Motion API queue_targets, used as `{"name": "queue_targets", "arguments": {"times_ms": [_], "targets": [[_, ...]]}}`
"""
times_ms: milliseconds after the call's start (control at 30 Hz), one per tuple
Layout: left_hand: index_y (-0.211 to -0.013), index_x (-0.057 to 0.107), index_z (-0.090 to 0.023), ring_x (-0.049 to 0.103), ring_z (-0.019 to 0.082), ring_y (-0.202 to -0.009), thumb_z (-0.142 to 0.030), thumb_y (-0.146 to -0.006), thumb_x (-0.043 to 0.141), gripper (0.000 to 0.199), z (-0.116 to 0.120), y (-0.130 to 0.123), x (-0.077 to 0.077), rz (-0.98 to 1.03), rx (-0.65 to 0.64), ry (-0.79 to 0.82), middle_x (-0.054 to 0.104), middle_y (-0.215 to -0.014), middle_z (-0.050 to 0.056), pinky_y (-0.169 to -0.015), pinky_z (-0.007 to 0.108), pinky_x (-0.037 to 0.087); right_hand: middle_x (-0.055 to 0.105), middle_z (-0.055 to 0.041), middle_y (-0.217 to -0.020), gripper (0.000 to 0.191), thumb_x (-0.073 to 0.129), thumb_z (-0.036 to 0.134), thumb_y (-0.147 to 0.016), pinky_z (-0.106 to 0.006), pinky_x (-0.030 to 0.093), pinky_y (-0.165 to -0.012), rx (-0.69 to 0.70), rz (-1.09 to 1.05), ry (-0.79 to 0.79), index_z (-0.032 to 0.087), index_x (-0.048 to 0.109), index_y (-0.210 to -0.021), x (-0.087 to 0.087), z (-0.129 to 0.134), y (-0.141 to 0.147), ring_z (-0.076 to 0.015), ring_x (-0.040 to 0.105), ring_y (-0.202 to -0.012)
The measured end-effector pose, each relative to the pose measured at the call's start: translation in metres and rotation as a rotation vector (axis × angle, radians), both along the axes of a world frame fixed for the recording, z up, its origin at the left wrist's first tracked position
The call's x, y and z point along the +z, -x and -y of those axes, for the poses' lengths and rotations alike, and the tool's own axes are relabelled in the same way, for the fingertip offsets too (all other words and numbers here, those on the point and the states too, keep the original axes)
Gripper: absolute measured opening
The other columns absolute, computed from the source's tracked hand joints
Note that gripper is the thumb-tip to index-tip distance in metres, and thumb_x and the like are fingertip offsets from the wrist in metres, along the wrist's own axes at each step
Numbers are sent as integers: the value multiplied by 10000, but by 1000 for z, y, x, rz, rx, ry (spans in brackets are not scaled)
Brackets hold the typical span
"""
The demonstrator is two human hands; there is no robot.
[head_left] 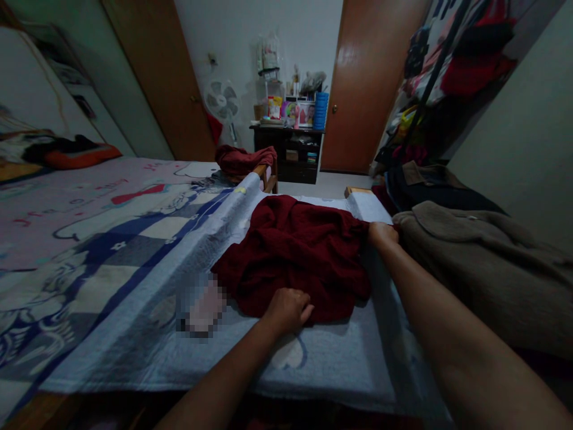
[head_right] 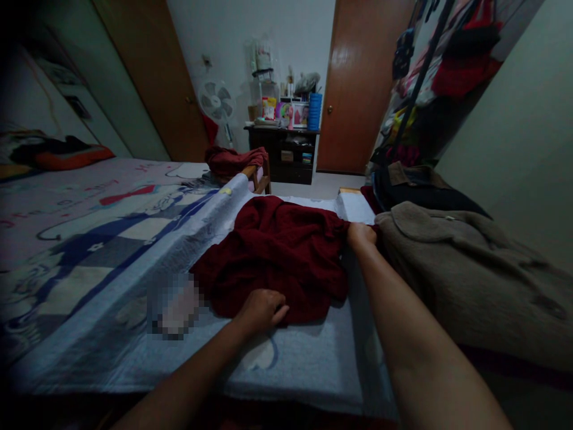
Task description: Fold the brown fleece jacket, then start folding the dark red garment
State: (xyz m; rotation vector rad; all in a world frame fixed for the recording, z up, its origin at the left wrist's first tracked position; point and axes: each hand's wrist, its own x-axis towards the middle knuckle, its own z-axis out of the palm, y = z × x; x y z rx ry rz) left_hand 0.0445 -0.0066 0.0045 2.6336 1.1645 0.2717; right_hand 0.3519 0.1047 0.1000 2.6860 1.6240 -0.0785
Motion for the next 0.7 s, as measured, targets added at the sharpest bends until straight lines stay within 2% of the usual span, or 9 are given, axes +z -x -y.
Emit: {"name": "queue_targets", "arguments": {"times_ms": [133, 233, 333, 400, 467, 533, 600, 667, 700], "targets": [[-803, 608, -192, 602, 182, -770, -272, -871, 565, 113, 4, 0, -8, 73, -26, -64, 662, -794, 31, -715, 300, 410, 665, -217, -1095, 351, 524, 292, -874, -379, 498, -783, -37, -34, -132, 111, 676, -1133, 19, -14, -8, -325, 644, -1010], [-884, 601, -204, 571, 195, -833, -247, -862, 568, 58, 7, 2, -7, 140, -15, -100, 643, -862, 34, -774, 328, 412, 657, -200, -1059, 347, 516, 260, -854, -364, 484, -790, -48, -51, -307, 100, 660, -1127, 33, -23, -12, -307, 634, -976], [-956, 599, -220, 538, 219, -954, -220, -832, 596, 124, 8, 2, -1, 214, -5, -126, 624, -985, 44, -873, 372, 404, 587, -183, -1145, 364, 415, 170, -857, -353, 456, -842, -20, -29, -552, 111, 620, -1151, 40, -29, -12, -266, 609, -970], [-995, 598, -224, 520, 227, -1032, -195, -814, 607, 183, 9, 2, 2, 264, -19, -126, 613, -1071, 50, -947, 393, 386, 505, -184, -1255, 409, 415, 139, -829, -348, 435, -889, 43, -25, -669, 114, 571, -1207, 38, -31, -13, -260, 586, -1026], [-1022, 597, -224, 510, 228, -1079, -178, -812, 600, 215, 9, 2, 2, 297, -32, -119, 603, -1129, 53, -997, 403, 368, 390, -200, -1390, 548, 492, 148, -783, -366, 403, -958, 125, -12, -632, 103, 466, -1329, 31, -32, -16, -298, 521, -1163], [-1024, 601, -226, 511, 226, -1086, -171, -812, 593, 219, 9, 2, 1, 310, -33, -112, 604, -1137, 54, -1012, 408, 367, 240, -224, -1503, 772, 594, 179, -729, -418, 370, -1011, 147, -9, -456, 95, 316, -1444, 22, -31, -20, -362, 432, -1269], [-1015, 605, -227, 515, 225, -1079, -167, -806, 594, 217, 8, 2, 0, 313, -29, -105, 610, -1127, 53, -1003, 408, 380, 103, -246, -1556, 924, 655, 208, -700, -455, 364, -1017, 119, -10, -293, 95, 201, -1497, 13, -27, -21, -402, 403, -1295], [-1014, 608, -226, 513, 227, -1081, -168, -805, 596, 217, 7, 2, -1, 311, -26, -98, 614, -1131, 52, -993, 411, 390, 108, -259, -1557, 915, 652, 220, -720, -430, 387, -993, 101, -11, -244, 91, 192, -1501, 7, -18, -18, -383, 444, -1273], [-1015, 609, -225, 511, 228, -1083, -168, -806, 596, 217, 7, 2, -2, 309, -26, -94, 615, -1134, 51, -988, 411, 393, 194, -256, -1536, 845, 633, 223, -743, -399, 401, -972, 110, -14, -254, 89, 247, -1483, 5, -11, -14, -357, 478, -1248]]}}
